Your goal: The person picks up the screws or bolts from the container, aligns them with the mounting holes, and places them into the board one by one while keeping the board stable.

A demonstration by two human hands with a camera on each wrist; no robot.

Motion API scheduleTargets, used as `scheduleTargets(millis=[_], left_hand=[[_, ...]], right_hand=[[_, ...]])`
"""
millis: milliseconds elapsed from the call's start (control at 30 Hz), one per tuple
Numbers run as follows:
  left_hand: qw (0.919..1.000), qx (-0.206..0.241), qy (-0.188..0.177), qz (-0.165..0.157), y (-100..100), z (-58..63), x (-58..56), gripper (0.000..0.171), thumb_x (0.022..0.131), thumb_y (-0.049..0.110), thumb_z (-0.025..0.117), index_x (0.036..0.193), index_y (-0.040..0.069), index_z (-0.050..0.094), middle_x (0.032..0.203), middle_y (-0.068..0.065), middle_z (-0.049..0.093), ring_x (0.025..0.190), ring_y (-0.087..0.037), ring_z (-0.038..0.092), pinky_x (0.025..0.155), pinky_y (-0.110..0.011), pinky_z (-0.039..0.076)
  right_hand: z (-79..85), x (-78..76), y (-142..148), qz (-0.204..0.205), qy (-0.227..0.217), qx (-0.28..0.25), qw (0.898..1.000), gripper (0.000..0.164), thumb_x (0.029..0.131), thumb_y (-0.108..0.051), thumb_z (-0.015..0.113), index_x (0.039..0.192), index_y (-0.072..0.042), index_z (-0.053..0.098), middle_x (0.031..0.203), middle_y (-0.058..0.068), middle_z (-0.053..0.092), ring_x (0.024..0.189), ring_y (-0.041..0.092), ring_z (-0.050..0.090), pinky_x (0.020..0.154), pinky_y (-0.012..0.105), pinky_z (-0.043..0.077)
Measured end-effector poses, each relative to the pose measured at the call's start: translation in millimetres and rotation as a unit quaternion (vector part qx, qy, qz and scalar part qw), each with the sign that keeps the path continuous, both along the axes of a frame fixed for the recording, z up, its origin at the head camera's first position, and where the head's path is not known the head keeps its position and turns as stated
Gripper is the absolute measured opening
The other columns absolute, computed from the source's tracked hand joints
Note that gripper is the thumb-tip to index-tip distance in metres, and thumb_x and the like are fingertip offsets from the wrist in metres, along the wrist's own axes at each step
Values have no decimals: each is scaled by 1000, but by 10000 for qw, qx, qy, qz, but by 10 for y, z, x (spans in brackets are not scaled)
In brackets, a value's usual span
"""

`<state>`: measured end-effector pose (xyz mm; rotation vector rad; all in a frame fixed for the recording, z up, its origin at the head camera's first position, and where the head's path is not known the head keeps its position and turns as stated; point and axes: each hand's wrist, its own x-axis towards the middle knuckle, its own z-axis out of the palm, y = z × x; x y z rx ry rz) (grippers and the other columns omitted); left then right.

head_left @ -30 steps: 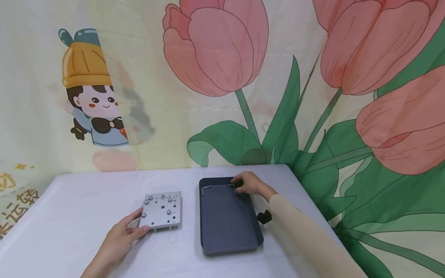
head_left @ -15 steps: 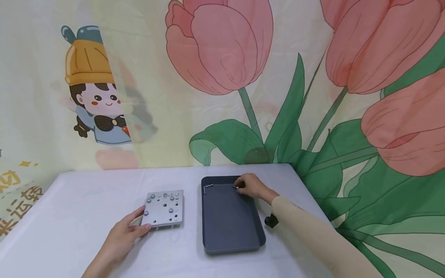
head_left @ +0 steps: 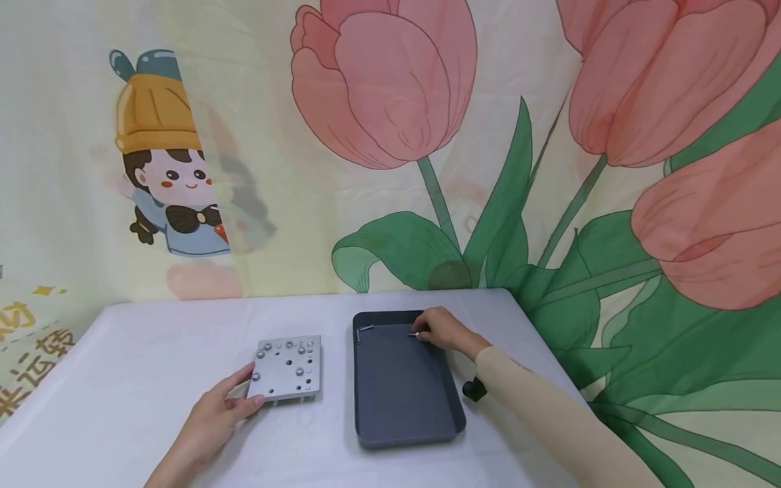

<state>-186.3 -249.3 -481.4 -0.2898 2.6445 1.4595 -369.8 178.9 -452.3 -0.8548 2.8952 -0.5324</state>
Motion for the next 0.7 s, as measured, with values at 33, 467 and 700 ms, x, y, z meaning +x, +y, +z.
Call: scheduleTargets(millis=[33, 467, 700], left_hand=[[10000, 5, -11, 5, 1, -2, -2, 85, 98, 37, 78, 167, 15, 34, 166, -23, 38, 105, -20, 64, 72, -28, 51], [9999, -73, 76, -57, -7, -3, -13, 83, 98, 37, 78, 167, 18, 35, 164, -20, 43, 103, -18, 63, 74, -28, 48], [9999, -109, 53, -42, -11, -8, -5, 84, 98, 37, 78, 168, 18, 35, 165, -20, 43, 105, -18, 64, 75, -29, 48]], right_hand=[[7, 6, 2, 42, 26, 0, 10000, 14, 98, -7, 76, 111, -8, 82, 107, 4, 80, 106, 25, 72, 95, 43, 56], [178, 21, 15, 410, 951, -170, 9945, 14, 100, -10, 75, 112, -11, 81, 109, 1, 79, 115, 28, 64, 108, 53, 44], [302, 56, -98, 711, 1003, -600, 9906, 15, 99, -5, 74, 112, -7, 81, 106, 1, 80, 101, 19, 72, 92, 42, 55]])
